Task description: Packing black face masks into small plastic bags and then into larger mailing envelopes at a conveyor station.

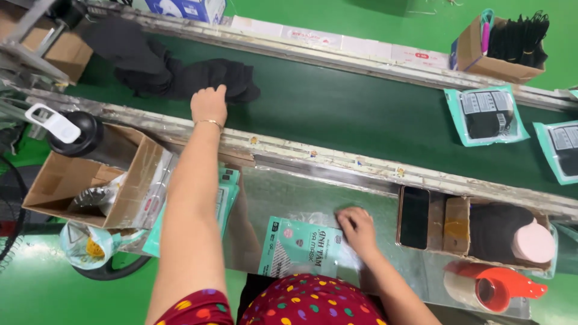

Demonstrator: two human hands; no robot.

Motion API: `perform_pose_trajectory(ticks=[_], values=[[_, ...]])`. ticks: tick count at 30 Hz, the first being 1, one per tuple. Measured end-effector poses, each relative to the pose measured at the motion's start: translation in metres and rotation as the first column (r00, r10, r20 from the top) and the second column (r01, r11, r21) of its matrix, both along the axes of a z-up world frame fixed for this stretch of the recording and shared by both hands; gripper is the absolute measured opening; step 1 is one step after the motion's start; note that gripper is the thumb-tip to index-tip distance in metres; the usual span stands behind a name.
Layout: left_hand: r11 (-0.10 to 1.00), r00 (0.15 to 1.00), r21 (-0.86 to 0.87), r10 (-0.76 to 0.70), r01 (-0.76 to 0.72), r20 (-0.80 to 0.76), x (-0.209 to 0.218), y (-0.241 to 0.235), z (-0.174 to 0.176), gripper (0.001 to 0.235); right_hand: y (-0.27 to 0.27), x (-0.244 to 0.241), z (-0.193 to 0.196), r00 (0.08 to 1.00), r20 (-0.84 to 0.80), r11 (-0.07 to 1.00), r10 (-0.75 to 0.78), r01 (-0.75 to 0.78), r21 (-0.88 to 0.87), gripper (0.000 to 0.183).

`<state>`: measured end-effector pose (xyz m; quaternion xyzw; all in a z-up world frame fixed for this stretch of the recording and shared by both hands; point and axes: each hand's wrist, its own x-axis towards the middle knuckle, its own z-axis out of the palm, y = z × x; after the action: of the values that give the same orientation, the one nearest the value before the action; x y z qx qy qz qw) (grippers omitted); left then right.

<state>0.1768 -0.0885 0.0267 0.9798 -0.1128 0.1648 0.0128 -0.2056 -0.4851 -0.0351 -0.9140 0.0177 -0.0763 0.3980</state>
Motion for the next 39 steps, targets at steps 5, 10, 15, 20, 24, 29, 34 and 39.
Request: perform_pose_trajectory(ticks=[5, 10, 15, 20, 24, 29, 34, 39], values=[[0.810, 0.816, -0.162, -0.577, 0.564, -0.047, -0.108, -0.077, 0.114, 0.034, 0.040, 0.034, 0.142, 0.895, 0.440, 0.959, 0.064, 0.067, -0.276, 0.069], [0.284, 0.297, -0.307, -0.955, 0.908, -0.006, -0.238, -0.121, 0.130, 0.049, 0.037, 0.044, 0.162, 0.871, 0.409, 0.898, 0.272, -0.077, -0.434, 0.082], [0.353, 0.754, -0.856, -0.654, 0.379, 0.064, -0.274, -0.121, 0.036, 0.106, 0.031, 0.033, 0.089, 0.941, 0.292, 0.982, 0.171, -0.187, 0.030, 0.068], [0.289, 0.715, -0.912, -0.700, 0.290, 0.006, -0.284, -0.139, 0.008, 0.124, 0.037, 0.025, 0.070, 0.944, 0.261, 0.954, 0.202, -0.249, 0.164, 0.124], [0.192, 0.505, -0.862, -0.859, 0.469, 0.084, -0.282, -0.141, 0.025, 0.130, 0.029, 0.021, 0.028, 0.969, 0.153, 0.819, 0.192, -0.244, 0.519, 0.154], [0.537, 0.679, -0.830, -0.666, 0.151, -0.308, -0.277, -0.136, -0.040, 0.068, 0.035, 0.023, 0.010, 0.938, 0.177, 0.851, 0.298, -0.345, 0.395, 0.127], [0.509, 0.685, -0.730, -0.724, 0.456, -0.077, -0.284, -0.087, -0.028, 0.061, 0.021, 0.020, -0.008, 0.906, 0.225, 0.915, 0.358, -0.389, 0.108, 0.072], [0.822, 0.991, -0.569, -0.100, 0.031, -0.091, -0.235, 0.051, -0.063, 0.017, -0.003, 0.015, -0.028, 0.935, 0.160, 0.946, 0.317, -0.301, -0.118, 0.038]])
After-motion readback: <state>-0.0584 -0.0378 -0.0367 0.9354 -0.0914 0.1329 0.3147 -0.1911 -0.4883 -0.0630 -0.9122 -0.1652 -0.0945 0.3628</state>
